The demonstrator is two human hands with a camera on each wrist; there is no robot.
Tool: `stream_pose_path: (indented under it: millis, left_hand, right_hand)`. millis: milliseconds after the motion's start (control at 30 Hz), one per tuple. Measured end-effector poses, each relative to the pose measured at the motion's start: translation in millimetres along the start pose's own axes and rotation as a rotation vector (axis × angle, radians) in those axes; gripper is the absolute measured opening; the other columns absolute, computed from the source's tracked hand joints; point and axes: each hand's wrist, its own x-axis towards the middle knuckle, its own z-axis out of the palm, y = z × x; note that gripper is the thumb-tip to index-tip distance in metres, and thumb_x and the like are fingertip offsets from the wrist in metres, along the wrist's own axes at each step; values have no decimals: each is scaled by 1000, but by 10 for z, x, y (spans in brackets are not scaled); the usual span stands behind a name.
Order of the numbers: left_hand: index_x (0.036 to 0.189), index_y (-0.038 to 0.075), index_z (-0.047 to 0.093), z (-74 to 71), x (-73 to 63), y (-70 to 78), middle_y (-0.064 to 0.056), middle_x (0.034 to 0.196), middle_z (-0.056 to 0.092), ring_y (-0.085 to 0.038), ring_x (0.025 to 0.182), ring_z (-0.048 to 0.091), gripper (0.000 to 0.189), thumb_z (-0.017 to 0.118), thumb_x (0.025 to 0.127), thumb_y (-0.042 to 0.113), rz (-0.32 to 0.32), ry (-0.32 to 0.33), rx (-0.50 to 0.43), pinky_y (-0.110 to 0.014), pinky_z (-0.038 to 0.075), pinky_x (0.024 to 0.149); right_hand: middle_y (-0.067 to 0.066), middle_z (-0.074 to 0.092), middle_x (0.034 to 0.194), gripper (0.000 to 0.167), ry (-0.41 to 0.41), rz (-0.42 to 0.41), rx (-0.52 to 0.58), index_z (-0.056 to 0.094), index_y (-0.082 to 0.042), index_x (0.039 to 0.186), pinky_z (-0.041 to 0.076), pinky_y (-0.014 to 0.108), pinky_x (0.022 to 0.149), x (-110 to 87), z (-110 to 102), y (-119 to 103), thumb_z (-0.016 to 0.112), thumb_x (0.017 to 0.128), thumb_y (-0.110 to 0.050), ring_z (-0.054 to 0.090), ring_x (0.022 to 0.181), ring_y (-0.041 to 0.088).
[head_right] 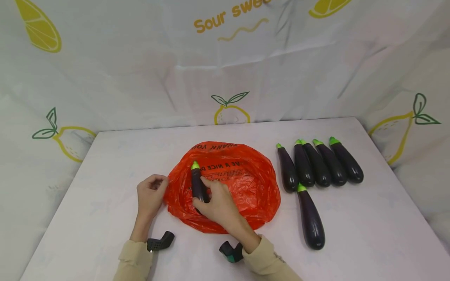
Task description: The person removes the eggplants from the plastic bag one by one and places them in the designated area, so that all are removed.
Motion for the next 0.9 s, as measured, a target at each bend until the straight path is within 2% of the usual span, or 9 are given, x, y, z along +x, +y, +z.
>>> stream_pose_path:
  millis: [400, 767, 900]
  left_hand:
    - [84, 1, 74, -2, -5, 22, -12, 70, 64, -8, 61, 51, 7, 70, 89, 2, -23, -4, 8, -15, 44, 57]
    - [83, 1, 73, -5, -6, 30, -12, 70, 63, -8, 62, 51, 7, 70, 90, 2, -14, 1, -2, -15, 45, 58]
    - [83, 1, 73, -3, -8, 26, -11, 70, 62, -8, 62, 51, 7, 70, 89, 2, -5, 2, -1, -15, 45, 58]
  right_hand:
    - [18, 70, 110, 61, 25, -17, -63, 58, 3, 140, 53, 20, 59, -107, -97, -54, 78, 83, -8, 61, 75, 19]
    - [16, 67, 108, 62, 26, -8, -104, 60, -3, 140, 51, 21, 59, -177, -179, -53, 79, 82, -11, 58, 78, 19]
    - [12, 65, 102, 61, 37, 1, -111, 62, -6, 139, 49, 22, 57, -219, -210, -67, 80, 81, -13, 56, 77, 18]
